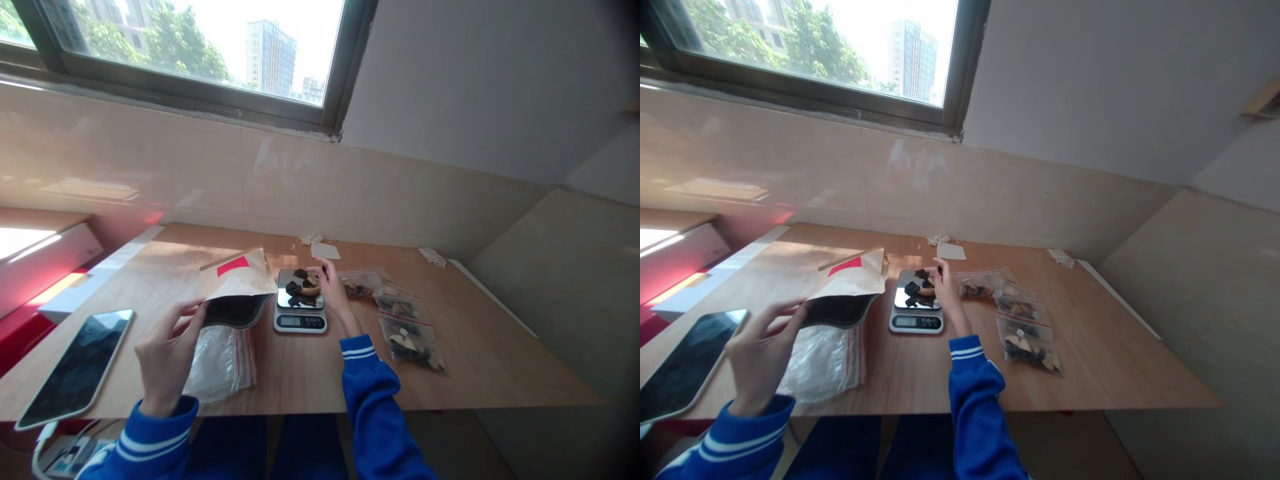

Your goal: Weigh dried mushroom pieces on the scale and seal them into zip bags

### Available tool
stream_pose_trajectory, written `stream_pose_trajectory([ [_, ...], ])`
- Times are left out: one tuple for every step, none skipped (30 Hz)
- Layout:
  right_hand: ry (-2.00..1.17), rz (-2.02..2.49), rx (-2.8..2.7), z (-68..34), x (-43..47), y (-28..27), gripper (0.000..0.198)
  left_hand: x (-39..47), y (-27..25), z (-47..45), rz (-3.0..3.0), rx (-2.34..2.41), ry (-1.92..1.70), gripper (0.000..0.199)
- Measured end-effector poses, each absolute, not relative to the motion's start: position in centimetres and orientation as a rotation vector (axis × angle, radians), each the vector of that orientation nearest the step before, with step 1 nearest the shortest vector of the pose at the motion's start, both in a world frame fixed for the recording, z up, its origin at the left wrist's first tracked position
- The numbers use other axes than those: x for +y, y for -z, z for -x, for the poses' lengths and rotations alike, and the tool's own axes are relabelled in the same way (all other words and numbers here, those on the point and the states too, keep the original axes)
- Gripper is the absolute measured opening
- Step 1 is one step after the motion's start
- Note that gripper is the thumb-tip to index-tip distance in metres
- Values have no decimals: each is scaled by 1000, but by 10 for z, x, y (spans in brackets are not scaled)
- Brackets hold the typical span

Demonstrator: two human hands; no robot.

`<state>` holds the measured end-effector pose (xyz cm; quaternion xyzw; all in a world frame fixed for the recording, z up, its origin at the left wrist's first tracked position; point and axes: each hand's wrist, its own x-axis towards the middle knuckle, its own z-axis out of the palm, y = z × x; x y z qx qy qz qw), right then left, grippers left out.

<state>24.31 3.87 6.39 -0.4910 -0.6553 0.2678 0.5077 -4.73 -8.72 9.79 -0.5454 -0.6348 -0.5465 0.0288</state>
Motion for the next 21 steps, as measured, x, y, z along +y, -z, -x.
stream_pose_trajectory([
  [-653, 1173, -1548, -245, 38, -63, 34, -87, -97, 47, 1682, -1962, 1695, 32],
  [-666, 1168, -1519, -246, 38, -62, 34, -88, -96, 47, 1682, -1965, 1702, 32],
  [-684, 1169, -1500, -246, 39, -61, 33, -88, -95, 46, 1686, -1968, 1704, 33],
  [-699, 1179, -1499, -245, 41, -61, 33, -88, -94, 46, 1689, -1971, 1702, 33],
  [-705, 1197, -1527, -243, 43, -62, 31, -89, -93, 45, 1693, -1974, 1698, 34],
  [-693, 1218, -1585, -240, 45, -62, 28, -89, -92, 45, 1699, -1976, 1694, 34],
  [-660, 1237, -1667, -236, 48, -63, 24, -89, -92, 45, 1706, -1978, 1690, 34],
  [-608, 1251, -1762, -232, 51, -64, 20, -89, -92, 44, 1716, -1977, 1686, 34],
  [-545, 1264, -1855, -227, 54, -65, 18, -89, -92, 44, 1723, -1975, 1685, 34],
  [-480, 1279, -1940, -222, 57, -66, 18, -89, -92, 44, 1731, -1973, 1683, 34],
  [-423, 1300, -2010, -218, 59, -67, 19, -89, -93, 44, 1737, -1971, 1679, 33],
  [-374, 1334, -2062, -214, 60, -67, 19, -89, -94, 45, 1741, -1968, 1673, 33],
  [-335, 1376, -2097, -211, 60, -68, 20, -89, -94, 46, 1742, -1965, 1670, 33],
  [-303, 1418, -2114, -209, 58, -70, 20, -89, -95, 46, 1738, -1962, 1670, 32],
  [-275, 1450, -2111, -208, 54, -73, 20, -89, -95, 47, 1731, -1958, 1670, 33],
  [-252, 1462, -2090, -207, 49, -76, 20, -90, -95, 48, 1722, -1954, 1671, 33],
  [-235, 1446, -2050, -206, 41, -81, 21, -90, -95, 49, 1713, -1953, 1671, 33],
  [-226, 1401, -1994, -205, 31, -86, 23, -90, -95, 49, 1706, -1954, 1670, 33],
  [-224, 1333, -1925, -203, 19, -92, 25, -90, -94, 49, 1703, -1956, 1667, 33],
  [-226, 1248, -1845, -200, 6, -98, 27, -90, -94, 49, 1708, -1960, 1661, 32],
  [-236, 1160, -1765, -196, -8, -104, 29, -90, -93, 49, 1717, -1967, 1657, 32],
])
